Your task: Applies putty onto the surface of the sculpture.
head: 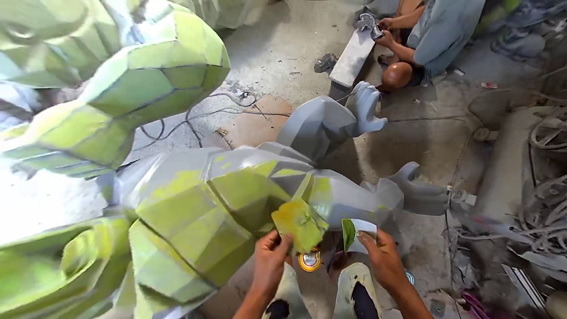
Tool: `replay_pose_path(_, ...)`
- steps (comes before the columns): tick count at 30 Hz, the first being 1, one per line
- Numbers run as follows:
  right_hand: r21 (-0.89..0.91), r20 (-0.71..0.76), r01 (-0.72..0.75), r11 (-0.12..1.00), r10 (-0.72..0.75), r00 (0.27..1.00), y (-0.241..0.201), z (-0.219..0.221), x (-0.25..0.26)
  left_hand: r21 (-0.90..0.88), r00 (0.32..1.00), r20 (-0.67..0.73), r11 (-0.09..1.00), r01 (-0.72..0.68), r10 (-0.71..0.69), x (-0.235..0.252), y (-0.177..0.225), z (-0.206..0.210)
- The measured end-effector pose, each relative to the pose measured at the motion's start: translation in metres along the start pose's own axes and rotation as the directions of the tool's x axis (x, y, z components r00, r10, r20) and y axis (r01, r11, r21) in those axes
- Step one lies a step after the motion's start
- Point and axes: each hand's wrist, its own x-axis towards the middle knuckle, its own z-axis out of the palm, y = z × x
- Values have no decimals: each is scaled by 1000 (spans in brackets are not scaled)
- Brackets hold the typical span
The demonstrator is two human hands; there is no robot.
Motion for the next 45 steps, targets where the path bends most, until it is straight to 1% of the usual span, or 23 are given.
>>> replay_pose_path(2,-101,114,105,989,-93,989,-22,-26,-11,-40,999,6,998,49,-49,-53,6,30)
replay_pose_path(5,-264,266,262,928,-191,945,-53,-60,-31,-98,997,10,992,79,-78,-112,20,70)
replay_pose_path(9,-469,355,397,789,-243,903,-78,-88,-65,-82,997,70,996,30,-24,-161,35,100)
replay_pose_path(11,-522,376,455,721,-285,882,-83,-94,-82,-47,994,113,999,17,-11,-176,42,107)
replay_pose_path(13,-562,408,517,646,-327,853,-85,-98,-98,-52,992,120,998,35,-29,-188,48,113)
replay_pose_path(15,-577,446,560,595,-345,826,-83,-97,-110,-83,994,95,995,63,-55,-200,52,118)
replay_pose_path(16,-571,470,571,590,-335,816,-82,-97,-115,-102,995,78,992,70,-63,-206,53,120)
replay_pose_path(18,-539,531,593,598,-306,791,-81,-99,-123,-137,996,42,987,80,-75,-220,52,124)
replay_pose_path(21,-470,646,634,614,-250,721,-88,-101,-135,-177,997,-21,982,65,-69,-240,46,121)
replay_pose_path(24,-442,729,643,626,-167,664,-100,-100,-152,-202,991,-127,979,20,-46,-262,37,117)
replay_pose_path(26,-423,744,595,684,-112,658,-106,-106,-165,-179,976,-216,983,-44,4,-278,35,116)
replay_pose_path(28,-326,707,504,800,-148,691,-106,-115,-178,-147,949,-298,977,-152,102,-291,31,111)
replay_pose_path(30,-107,588,358,928,-231,775,-95,-124,-195,-150,915,-367,960,-236,168,-300,28,107)
replay_pose_path(31,20,535,260,965,-230,813,-88,-128,-204,-163,909,-377,953,-255,179,-306,27,107)
replay_pose_path(32,146,517,137,980,-194,833,-80,-132,-214,-175,910,-369,948,-267,189,-313,26,109)
replay_pose_path(33,247,525,-12,969,-124,842,-75,-138,-224,-182,915,-348,943,-278,202,-321,23,112)
replay_pose_path(35,391,512,-311,866,76,855,-69,-145,-250,-179,933,-272,940,-291,237,-338,11,120)
replay_pose_path(36,449,489,-403,797,158,858,-66,-149,-264,-179,942,-227,941,-289,246,-348,5,127)
replay_pose_path(37,508,472,-450,735,199,859,-63,-154,-275,-185,949,-189,940,-286,252,-356,0,135)
replay_pose_path(38,565,460,-463,683,206,864,-59,-159,-283,-196,954,-155,938,-286,258,-364,-5,145)
replay_pose_path(40,644,416,-444,623,202,887,-56,-170,-298,-246,965,-105,934,-259,240,-379,-14,163)
replay_pose_path(42,676,377,-422,604,209,902,-58,-182,-306,-340,978,-72,917,-207,194,-389,-19,179)
replay_pose_path(45,680,359,-390,621,182,916,-67,-201,-305,-535,989,-22,834,-132,143,-394,-15,200)
